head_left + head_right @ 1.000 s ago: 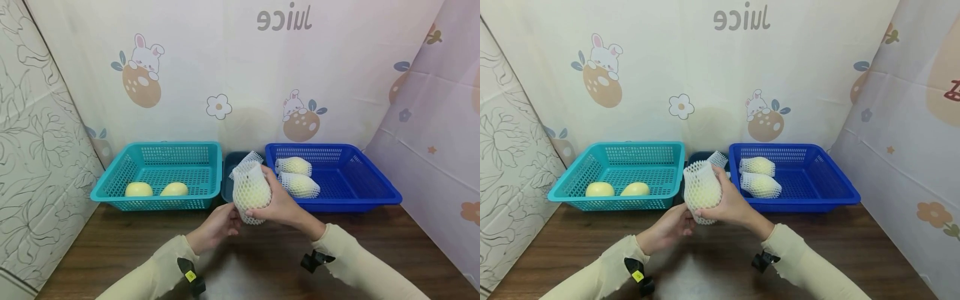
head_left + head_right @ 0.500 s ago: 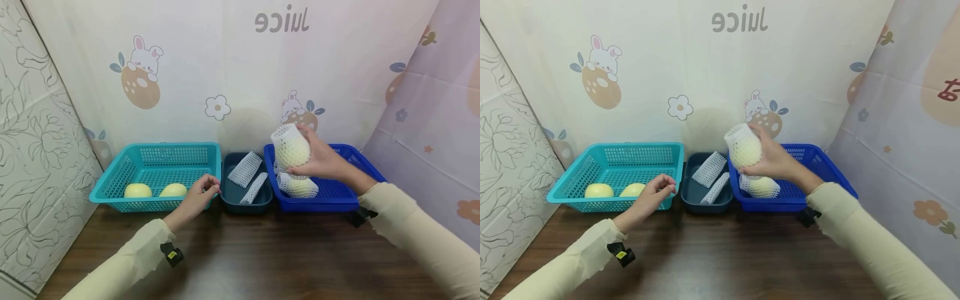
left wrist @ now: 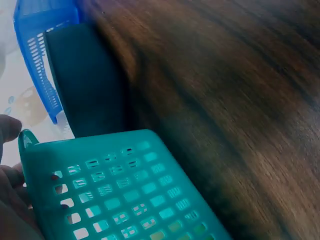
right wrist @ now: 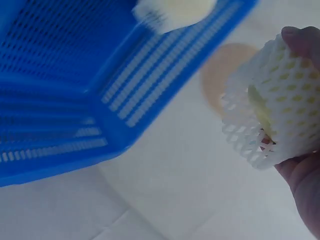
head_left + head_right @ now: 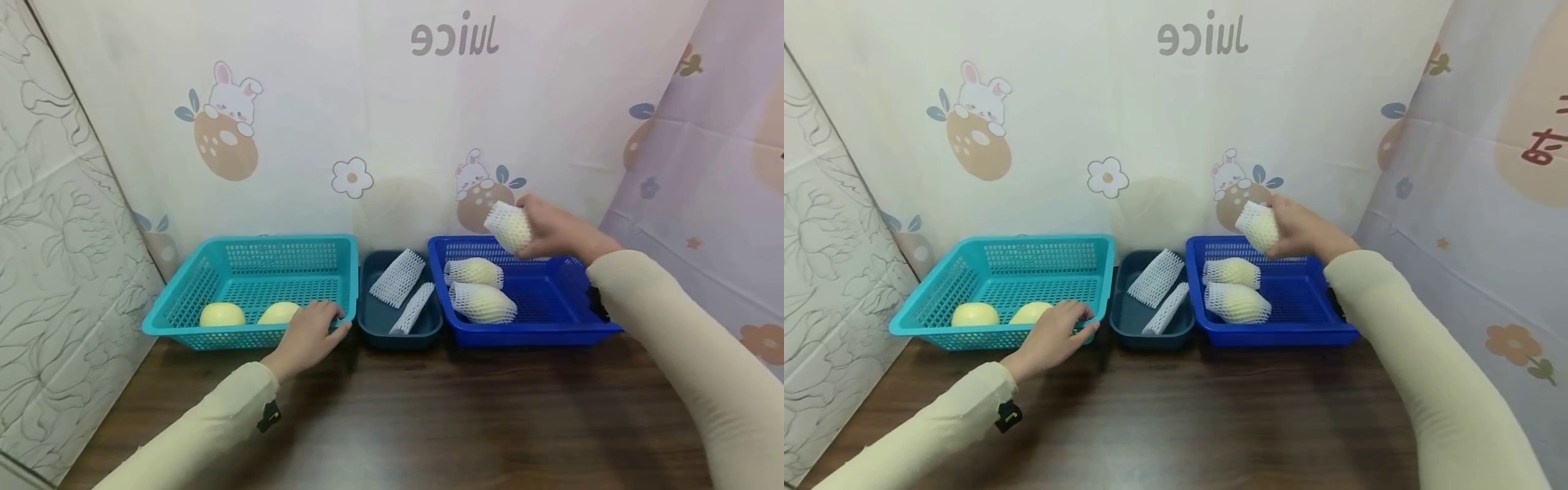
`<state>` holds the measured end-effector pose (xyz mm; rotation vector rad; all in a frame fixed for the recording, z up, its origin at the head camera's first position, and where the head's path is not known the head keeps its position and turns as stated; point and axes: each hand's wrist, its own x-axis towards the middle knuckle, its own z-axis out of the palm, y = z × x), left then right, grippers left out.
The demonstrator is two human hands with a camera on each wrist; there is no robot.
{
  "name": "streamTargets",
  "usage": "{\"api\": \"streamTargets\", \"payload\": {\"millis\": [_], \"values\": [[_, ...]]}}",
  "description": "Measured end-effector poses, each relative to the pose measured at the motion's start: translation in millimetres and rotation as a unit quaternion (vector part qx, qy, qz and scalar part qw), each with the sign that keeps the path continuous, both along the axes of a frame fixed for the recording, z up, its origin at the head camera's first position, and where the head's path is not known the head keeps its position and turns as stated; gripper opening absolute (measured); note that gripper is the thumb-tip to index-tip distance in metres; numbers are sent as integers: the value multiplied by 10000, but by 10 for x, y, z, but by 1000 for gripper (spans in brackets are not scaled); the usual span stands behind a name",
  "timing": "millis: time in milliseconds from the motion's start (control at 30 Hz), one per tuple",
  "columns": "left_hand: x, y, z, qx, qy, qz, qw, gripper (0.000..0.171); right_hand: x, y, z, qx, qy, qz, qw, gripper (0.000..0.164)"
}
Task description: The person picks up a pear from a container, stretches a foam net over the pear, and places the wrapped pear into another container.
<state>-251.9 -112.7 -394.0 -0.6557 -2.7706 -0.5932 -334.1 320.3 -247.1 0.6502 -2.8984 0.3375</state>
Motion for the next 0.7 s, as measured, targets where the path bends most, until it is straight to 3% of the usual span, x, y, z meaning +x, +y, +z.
{"api": "streamTargets", "payload": {"millis": [200, 333, 567, 700], "values": [[-21, -74, 30, -17, 154, 126, 9998, 18, -294, 97, -145, 501, -279, -366, 9977, 85], [-17, -62, 17, -51, 231, 123, 9996, 19, -416, 224, -279, 818, -223, -429, 9955, 80], [44, 2, -53, -29, 222, 36, 9997, 19, -406, 430, -545, 1461, -293, -515, 9875, 69], [60, 17, -50, -44, 230, 98, 9997, 21, -403, 468, -669, 1708, -124, -447, 9842, 64]]}}
